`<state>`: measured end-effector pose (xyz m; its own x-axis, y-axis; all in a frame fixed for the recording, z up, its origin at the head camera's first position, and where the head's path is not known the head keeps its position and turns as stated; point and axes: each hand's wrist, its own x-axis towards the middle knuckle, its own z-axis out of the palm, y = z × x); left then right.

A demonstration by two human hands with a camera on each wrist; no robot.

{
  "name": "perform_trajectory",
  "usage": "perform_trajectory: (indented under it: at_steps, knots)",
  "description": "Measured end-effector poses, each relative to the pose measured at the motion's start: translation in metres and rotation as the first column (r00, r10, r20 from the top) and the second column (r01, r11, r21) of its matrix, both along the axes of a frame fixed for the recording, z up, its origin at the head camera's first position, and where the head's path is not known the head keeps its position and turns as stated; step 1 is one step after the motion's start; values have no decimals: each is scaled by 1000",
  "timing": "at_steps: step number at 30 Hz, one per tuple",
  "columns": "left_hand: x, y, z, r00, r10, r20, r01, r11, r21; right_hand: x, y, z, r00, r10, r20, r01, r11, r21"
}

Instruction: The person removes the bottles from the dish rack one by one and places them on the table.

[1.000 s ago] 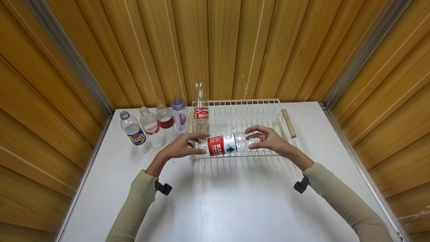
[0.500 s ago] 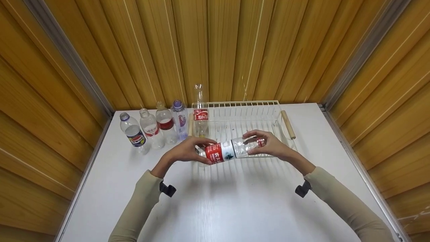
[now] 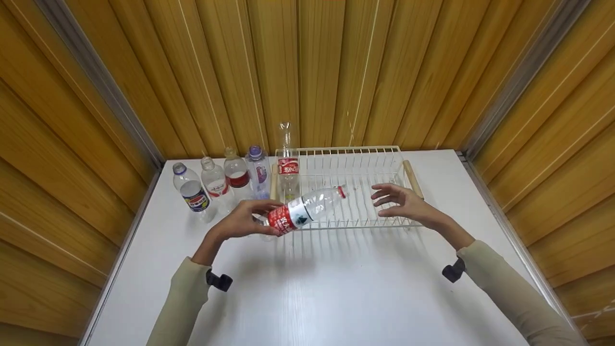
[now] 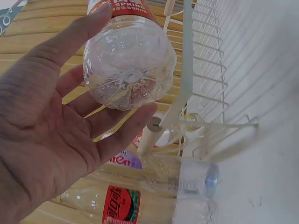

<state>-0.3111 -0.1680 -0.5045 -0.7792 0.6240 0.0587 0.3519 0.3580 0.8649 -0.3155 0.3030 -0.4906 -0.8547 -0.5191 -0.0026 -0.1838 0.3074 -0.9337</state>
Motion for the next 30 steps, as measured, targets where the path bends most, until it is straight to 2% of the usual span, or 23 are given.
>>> perform_trajectory:
  at_steps: [4, 8, 13, 16, 23, 30]
  knots:
    - [5, -22, -7, 995, 94, 29, -95, 995, 35, -6, 23, -2, 996, -81, -20, 82, 996, 43]
    - [11, -45, -15, 974, 220, 57, -224, 972, 75, -15, 45, -4, 987, -162, -6, 162, 986, 39]
    - [17, -68, -25, 934, 341, 109, -353, 928, 117, -24, 70, -4, 965, -262, 25, 261, 965, 26]
    - [21, -80, -31, 909, 388, 153, -409, 900, 148, -26, 82, -4, 952, -305, 38, 304, 952, 25]
    - [27, -104, -47, 853, 468, 229, -515, 826, 229, -28, 98, -5, 940, -340, 11, 340, 940, 28]
    - [30, -121, -56, 768, 526, 365, -628, 728, 273, -28, 103, -9, 942, -336, -24, 337, 939, 65]
